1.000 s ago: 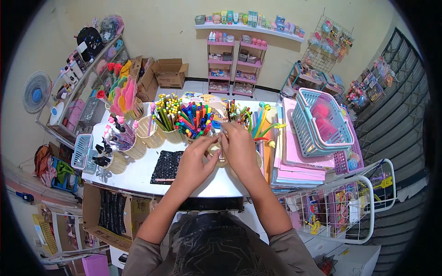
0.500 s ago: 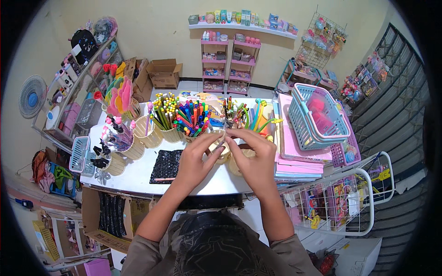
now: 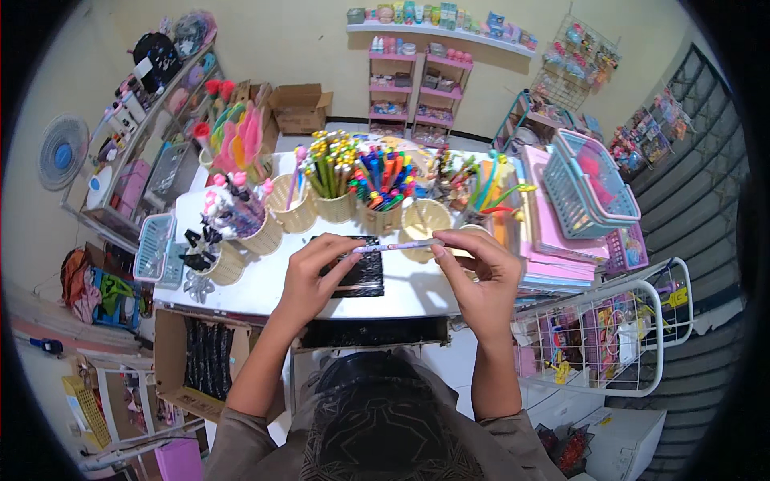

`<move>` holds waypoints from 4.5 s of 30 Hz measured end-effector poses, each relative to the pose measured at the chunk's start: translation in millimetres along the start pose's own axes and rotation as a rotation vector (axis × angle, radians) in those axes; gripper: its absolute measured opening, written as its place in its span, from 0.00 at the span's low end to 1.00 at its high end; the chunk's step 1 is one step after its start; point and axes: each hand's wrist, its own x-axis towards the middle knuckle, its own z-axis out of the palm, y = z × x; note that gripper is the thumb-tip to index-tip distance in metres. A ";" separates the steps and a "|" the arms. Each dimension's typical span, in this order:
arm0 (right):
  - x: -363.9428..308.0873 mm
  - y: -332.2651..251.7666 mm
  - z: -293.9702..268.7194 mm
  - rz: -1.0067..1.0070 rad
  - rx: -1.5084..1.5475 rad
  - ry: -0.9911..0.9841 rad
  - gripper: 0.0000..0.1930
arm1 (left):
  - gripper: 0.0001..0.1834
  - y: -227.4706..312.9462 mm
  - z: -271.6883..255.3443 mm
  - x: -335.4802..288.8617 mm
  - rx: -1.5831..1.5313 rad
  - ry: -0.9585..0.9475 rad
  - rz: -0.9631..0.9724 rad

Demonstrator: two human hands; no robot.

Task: Packing pens into bubble wrap and then placing the packages into a cardboard box.

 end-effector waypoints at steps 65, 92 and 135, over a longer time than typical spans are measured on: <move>64.9 75.6 23.5 -0.178 -0.455 -0.108 0.19 | 0.19 29.5 70.7 42.6 0.032 0.009 -0.055; 26.9 14.0 -13.4 -0.184 0.055 0.040 0.17 | 0.13 52.0 75.2 32.3 -0.010 0.147 -0.003; -42.7 94.7 63.3 -0.063 -0.335 -0.342 0.12 | 0.13 -38.5 -31.4 -48.6 0.237 -0.209 0.013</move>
